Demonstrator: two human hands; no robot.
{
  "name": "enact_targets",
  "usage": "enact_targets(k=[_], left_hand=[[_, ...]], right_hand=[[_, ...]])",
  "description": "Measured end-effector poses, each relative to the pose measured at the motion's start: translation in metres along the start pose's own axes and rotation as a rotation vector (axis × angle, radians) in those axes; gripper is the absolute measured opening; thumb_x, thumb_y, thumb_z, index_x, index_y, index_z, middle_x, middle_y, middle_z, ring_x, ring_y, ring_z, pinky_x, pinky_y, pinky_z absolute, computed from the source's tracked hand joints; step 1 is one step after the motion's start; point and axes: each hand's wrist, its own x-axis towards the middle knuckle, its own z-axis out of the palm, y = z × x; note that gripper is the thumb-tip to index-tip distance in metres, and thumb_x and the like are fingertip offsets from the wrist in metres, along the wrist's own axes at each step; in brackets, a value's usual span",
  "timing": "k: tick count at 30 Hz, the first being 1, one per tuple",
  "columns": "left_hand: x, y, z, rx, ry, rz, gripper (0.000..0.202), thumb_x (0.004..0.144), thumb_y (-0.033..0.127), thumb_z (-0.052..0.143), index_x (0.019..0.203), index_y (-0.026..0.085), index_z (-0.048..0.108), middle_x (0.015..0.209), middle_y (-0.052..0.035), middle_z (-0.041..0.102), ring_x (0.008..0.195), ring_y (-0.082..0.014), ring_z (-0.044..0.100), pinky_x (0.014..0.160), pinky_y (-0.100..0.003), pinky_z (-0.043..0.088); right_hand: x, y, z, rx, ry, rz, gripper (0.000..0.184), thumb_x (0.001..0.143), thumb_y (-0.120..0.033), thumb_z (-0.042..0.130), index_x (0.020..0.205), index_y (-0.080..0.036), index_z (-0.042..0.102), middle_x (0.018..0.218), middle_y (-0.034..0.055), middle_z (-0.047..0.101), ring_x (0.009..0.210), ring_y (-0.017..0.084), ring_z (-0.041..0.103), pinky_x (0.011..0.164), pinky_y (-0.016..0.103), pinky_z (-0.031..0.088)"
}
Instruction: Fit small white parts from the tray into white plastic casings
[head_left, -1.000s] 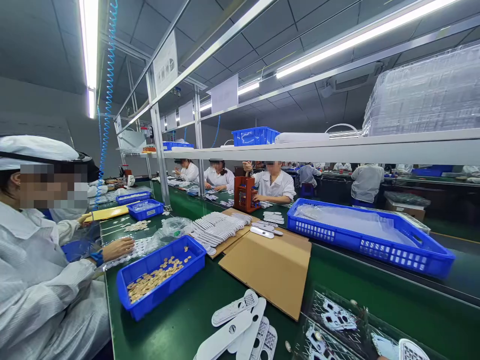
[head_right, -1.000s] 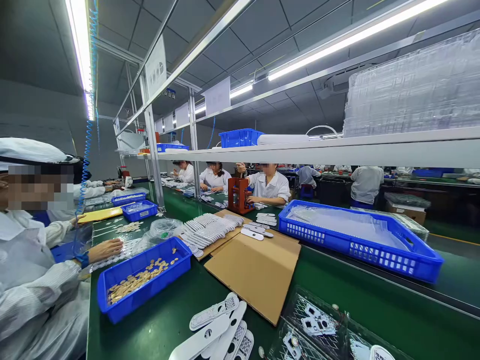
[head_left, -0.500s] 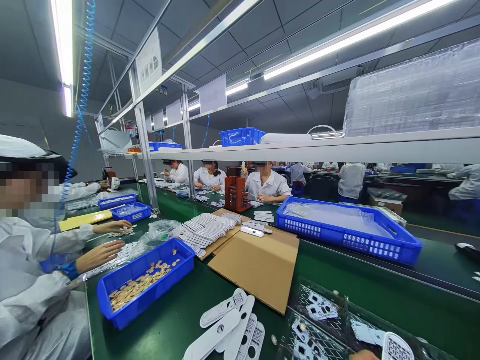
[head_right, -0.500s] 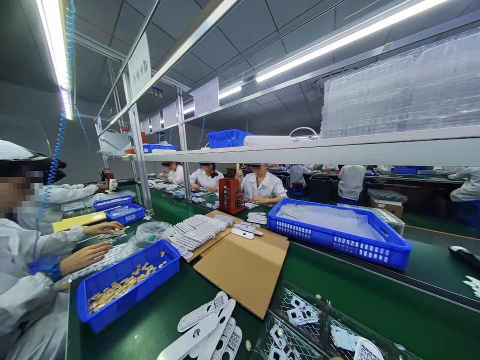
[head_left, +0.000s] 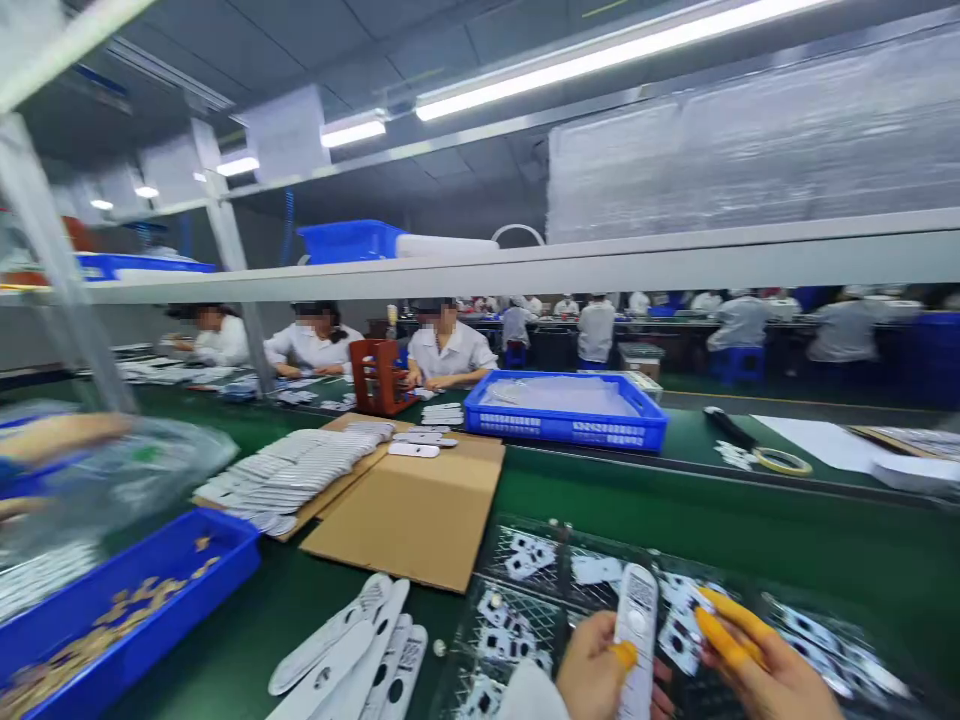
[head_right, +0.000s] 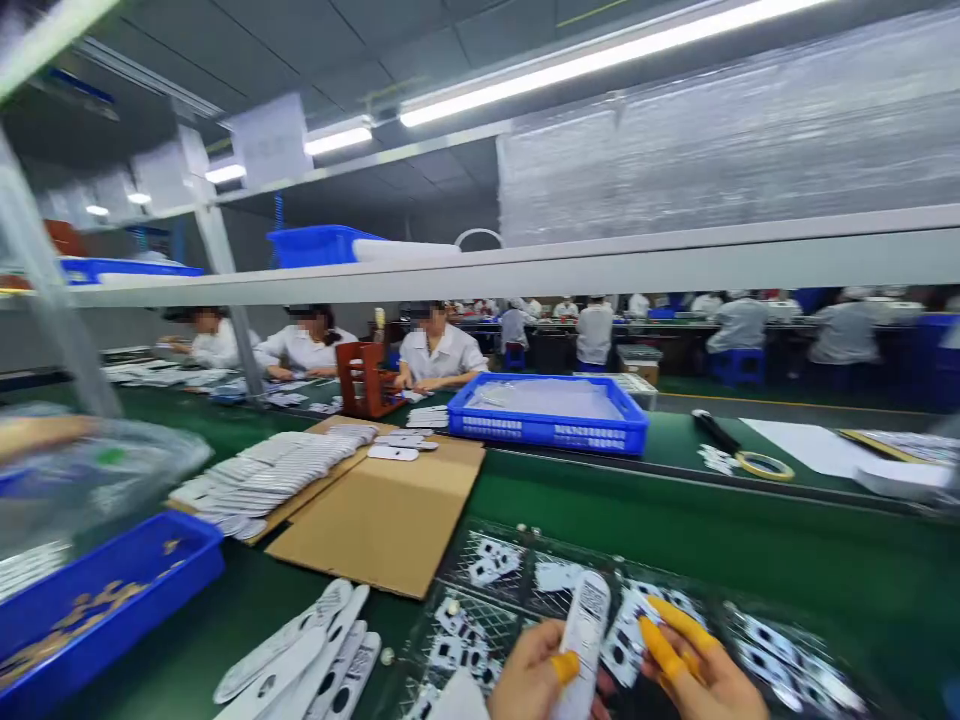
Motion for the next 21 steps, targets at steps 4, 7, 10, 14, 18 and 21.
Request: enact_targets(k=[4, 7, 10, 14, 18, 21], left_hand=[[-0.008, 0.021, 0.005, 0.044, -0.173, -0.044, 0.032, 0.057, 0.024, 0.052, 0.085, 0.01, 0.055, 0.068, -0.0066, 0.065, 0.045, -0.0127, 0.057, 0.043, -0.022, 0.042], [-0.011, 0.028, 0.009, 0.086, -0.224, -0.061, 0.032, 0.058, 0.021, 0.049, 0.086, 0.009, 0.058, 0.069, -0.0063, 0.065, 0.046, -0.0119, 0.057, 0.042, -0.021, 0.042], [-0.014, 0.028, 0.012, 0.088, -0.249, -0.071, 0.032, 0.06, 0.019, 0.048, 0.088, 0.009, 0.06, 0.069, -0.0059, 0.065, 0.047, -0.0113, 0.057, 0.043, -0.02, 0.042], [-0.014, 0.025, 0.01, 0.071, -0.289, -0.051, 0.031, 0.064, 0.02, 0.047, 0.09, 0.01, 0.059, 0.07, -0.006, 0.065, 0.048, -0.0111, 0.058, 0.044, -0.02, 0.042], [-0.012, 0.023, 0.007, 0.069, -0.31, -0.056, 0.032, 0.063, 0.019, 0.048, 0.092, 0.011, 0.058, 0.071, -0.0047, 0.065, 0.047, -0.0103, 0.058, 0.044, -0.02, 0.043], [-0.01, 0.02, 0.007, 0.1, -0.295, -0.04, 0.028, 0.066, 0.022, 0.049, 0.091, 0.012, 0.055, 0.073, -0.0049, 0.065, 0.047, -0.0094, 0.057, 0.043, -0.019, 0.042]], right_hand=[[-0.009, -0.022, 0.02, -0.008, 0.012, -0.064, 0.047, 0.049, -0.037, 0.076, 0.089, -0.017, 0.061, 0.075, 0.0026, 0.065, 0.062, 0.019, 0.06, 0.056, 0.03, 0.053], [-0.013, -0.025, 0.026, 0.007, -0.019, -0.118, 0.045, 0.05, -0.037, 0.076, 0.088, -0.018, 0.062, 0.075, 0.0012, 0.063, 0.06, 0.017, 0.058, 0.054, 0.028, 0.052], [-0.014, -0.023, 0.026, 0.004, -0.036, -0.138, 0.045, 0.048, -0.038, 0.077, 0.086, -0.019, 0.062, 0.074, 0.0013, 0.062, 0.06, 0.017, 0.058, 0.052, 0.027, 0.051], [-0.013, -0.022, 0.027, -0.03, -0.026, -0.14, 0.046, 0.047, -0.042, 0.077, 0.083, -0.018, 0.062, 0.071, 0.0023, 0.061, 0.058, 0.017, 0.057, 0.051, 0.028, 0.051], [-0.012, -0.019, 0.027, -0.056, -0.023, -0.148, 0.045, 0.049, -0.042, 0.076, 0.083, -0.018, 0.061, 0.071, 0.0032, 0.061, 0.061, 0.019, 0.058, 0.051, 0.029, 0.05], [-0.01, -0.011, 0.024, -0.093, -0.028, -0.16, 0.044, 0.052, -0.039, 0.075, 0.087, -0.018, 0.06, 0.074, 0.0042, 0.062, 0.068, 0.021, 0.059, 0.055, 0.03, 0.051]])
